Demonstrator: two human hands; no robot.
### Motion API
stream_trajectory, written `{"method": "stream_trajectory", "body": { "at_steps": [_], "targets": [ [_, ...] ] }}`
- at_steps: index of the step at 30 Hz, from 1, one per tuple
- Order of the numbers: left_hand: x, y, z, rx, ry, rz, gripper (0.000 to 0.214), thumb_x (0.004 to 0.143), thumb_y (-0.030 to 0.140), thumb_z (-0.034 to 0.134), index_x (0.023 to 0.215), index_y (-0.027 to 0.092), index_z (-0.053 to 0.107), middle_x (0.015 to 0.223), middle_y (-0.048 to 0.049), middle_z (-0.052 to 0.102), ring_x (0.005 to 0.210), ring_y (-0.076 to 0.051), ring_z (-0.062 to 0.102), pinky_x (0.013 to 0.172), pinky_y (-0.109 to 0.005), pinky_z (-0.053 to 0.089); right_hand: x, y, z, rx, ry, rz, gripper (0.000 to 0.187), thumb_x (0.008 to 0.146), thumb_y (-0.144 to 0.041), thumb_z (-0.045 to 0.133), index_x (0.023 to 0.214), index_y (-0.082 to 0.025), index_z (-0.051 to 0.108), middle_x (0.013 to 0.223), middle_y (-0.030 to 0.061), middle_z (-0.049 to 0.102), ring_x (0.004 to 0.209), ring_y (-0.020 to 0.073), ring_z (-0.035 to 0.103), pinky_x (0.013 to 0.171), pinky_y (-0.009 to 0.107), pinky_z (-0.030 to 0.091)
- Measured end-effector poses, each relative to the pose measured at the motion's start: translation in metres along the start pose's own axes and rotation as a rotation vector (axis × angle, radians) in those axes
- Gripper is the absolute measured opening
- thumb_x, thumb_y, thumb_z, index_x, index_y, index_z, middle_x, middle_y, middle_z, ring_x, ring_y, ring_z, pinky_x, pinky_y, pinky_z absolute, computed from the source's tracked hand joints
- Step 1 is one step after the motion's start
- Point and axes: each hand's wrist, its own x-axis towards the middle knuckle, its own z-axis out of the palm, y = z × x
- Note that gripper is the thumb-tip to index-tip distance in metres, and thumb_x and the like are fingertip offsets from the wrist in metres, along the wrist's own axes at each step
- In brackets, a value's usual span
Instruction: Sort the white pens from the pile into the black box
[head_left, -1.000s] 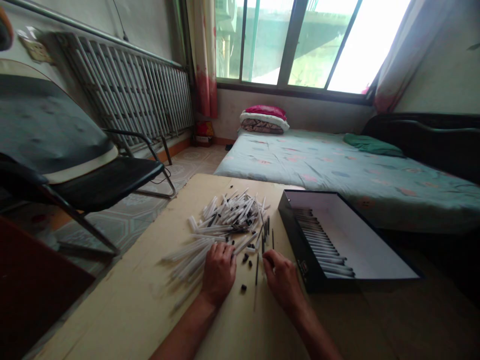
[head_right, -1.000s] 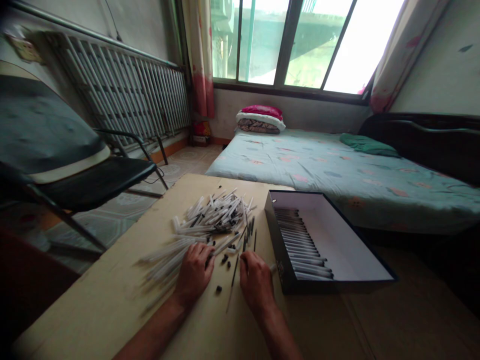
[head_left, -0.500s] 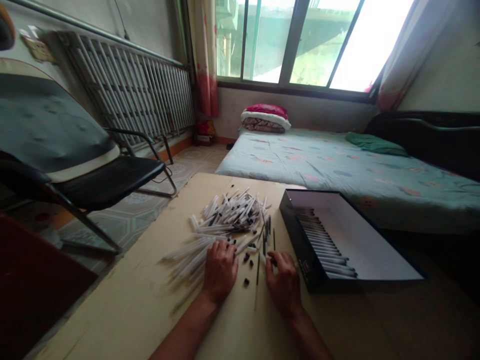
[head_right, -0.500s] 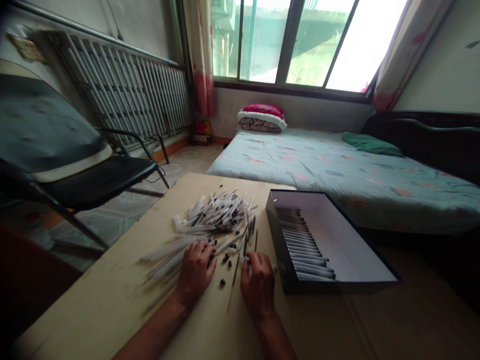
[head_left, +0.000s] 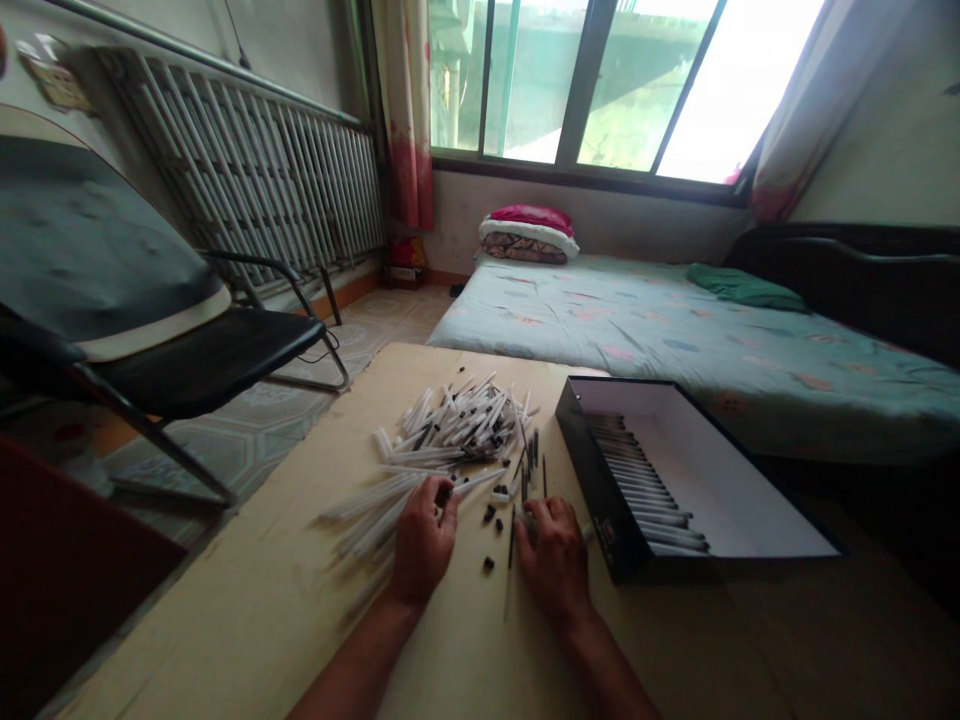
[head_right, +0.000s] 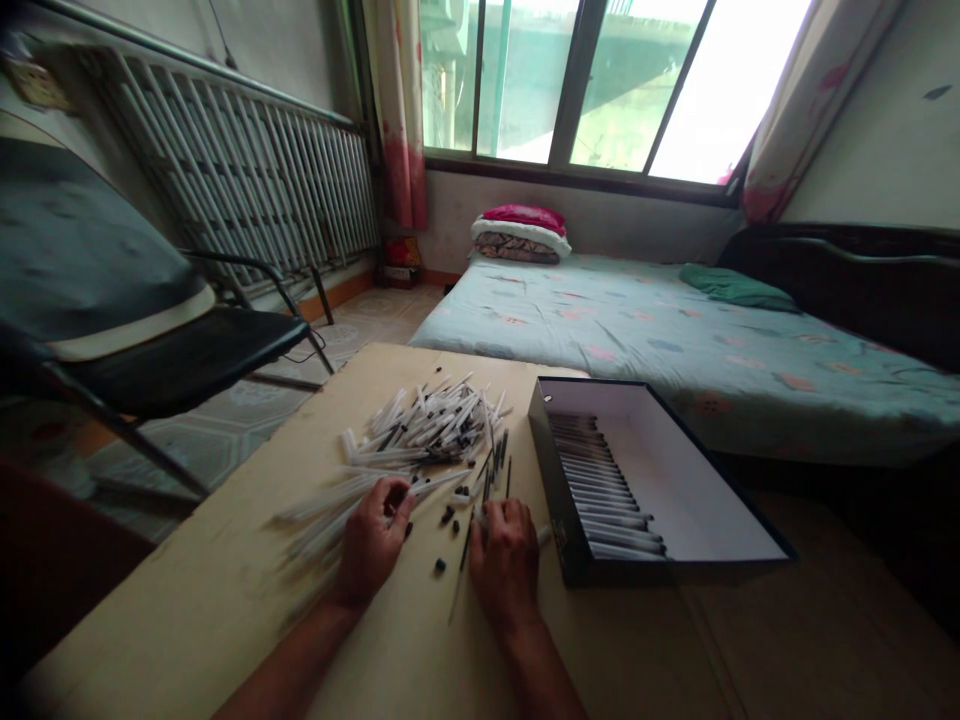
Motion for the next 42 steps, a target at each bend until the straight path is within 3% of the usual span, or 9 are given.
{"method": "stream_trajectory", "body": {
  "at_steps": [5,9,11,14,18,29,35,38,42],
  "targets": [
    [0.006,0.000,-0.008,-0.477,0.053,-0.237,0.018,0.076,0.033,0.062,0.085,0.019,0.055,0.074,-0.0002,0.061,0.069,-0.015,0.060,0.066,-0.026,0.048,0.001,-0.001,0.002,0.039,0.010,0.018,0.008,0.083,-0.018,0.052,0.086,-0.021,0.059,0.086,0.0062,0.055,0.088,0.0233,0.051,0.077,0.034,0.042],
    [0.012,0.001,-0.014,-0.738,0.067,-0.361,0.023,0.072,0.033,0.068,0.083,0.017,0.056,0.065,0.0041,0.057,0.057,-0.010,0.055,0.057,-0.021,0.046,0.001,0.000,0.003,0.162,0.106,-0.023,0.013,0.089,-0.022,0.045,0.089,-0.019,0.058,0.087,0.0070,0.057,0.087,0.0217,0.053,0.078,0.034,0.043],
    [0.014,0.002,-0.015,-0.861,0.060,-0.416,0.025,0.071,0.034,0.068,0.083,0.017,0.055,0.071,0.0024,0.061,0.059,-0.010,0.058,0.057,-0.022,0.047,0.000,-0.001,0.004,0.242,0.147,-0.027,0.016,0.091,-0.023,0.042,0.092,-0.018,0.057,0.085,0.0064,0.057,0.081,0.0191,0.055,0.075,0.031,0.044],
    [0.015,0.005,-0.016,-1.002,0.048,-0.500,0.027,0.072,0.034,0.068,0.084,0.017,0.050,0.083,-0.0018,0.066,0.065,-0.013,0.063,0.058,-0.024,0.050,-0.001,-0.003,0.004,0.332,0.191,-0.024,0.018,0.092,-0.023,0.041,0.094,-0.017,0.058,0.079,0.0041,0.056,0.070,0.0157,0.055,0.067,0.027,0.044],
    [0.015,0.005,-0.016,-1.063,0.045,-0.551,0.029,0.071,0.033,0.069,0.085,0.018,0.049,0.078,0.0001,0.067,0.062,-0.012,0.064,0.058,-0.024,0.050,-0.002,-0.004,0.001,0.437,0.223,-0.044,0.015,0.090,-0.022,0.047,0.093,-0.017,0.060,0.076,0.0025,0.057,0.065,0.0139,0.054,0.064,0.024,0.044],
    [0.012,-0.003,-0.009,-1.036,0.020,-0.500,0.026,0.074,0.032,0.067,0.087,0.018,0.049,0.075,0.0009,0.068,0.059,-0.010,0.061,0.059,-0.023,0.050,-0.004,-0.010,-0.003,0.562,0.128,-0.117,0.016,0.088,-0.016,0.049,0.098,-0.019,0.061,0.083,0.0039,0.063,0.071,0.0146,0.058,0.067,0.024,0.046],
    [0.010,-0.005,-0.008,-0.950,-0.081,-0.468,0.022,0.079,0.034,0.061,0.088,0.019,0.048,0.074,0.0014,0.064,0.061,-0.013,0.060,0.061,-0.028,0.050,-0.006,-0.005,0.000,0.595,0.100,-0.090,0.015,0.089,-0.018,0.049,0.099,-0.018,0.060,0.083,0.0036,0.063,0.073,0.0147,0.060,0.067,0.025,0.046],
    [0.011,-0.007,-0.014,-0.682,-0.201,-0.333,0.019,0.082,0.037,0.056,0.087,0.018,0.054,0.068,0.0009,0.060,0.060,-0.015,0.057,0.058,-0.028,0.047,-0.008,0.000,0.002,0.636,0.046,-0.063,0.016,0.089,-0.018,0.048,0.100,-0.018,0.060,0.079,0.0019,0.062,0.063,0.0124,0.059,0.064,0.024,0.046],
    [0.014,-0.004,-0.026,-0.202,-0.329,0.053,0.022,0.086,0.035,0.050,0.084,0.017,0.063,0.081,-0.0045,0.058,0.078,-0.018,0.057,0.071,-0.030,0.044,-0.009,0.002,0.001,0.685,-0.007,-0.016,0.015,0.089,-0.021,0.049,0.099,-0.017,0.059,0.073,-0.0001,0.062,0.058,0.0114,0.059,0.061,0.022,0.046]
  ]
}}
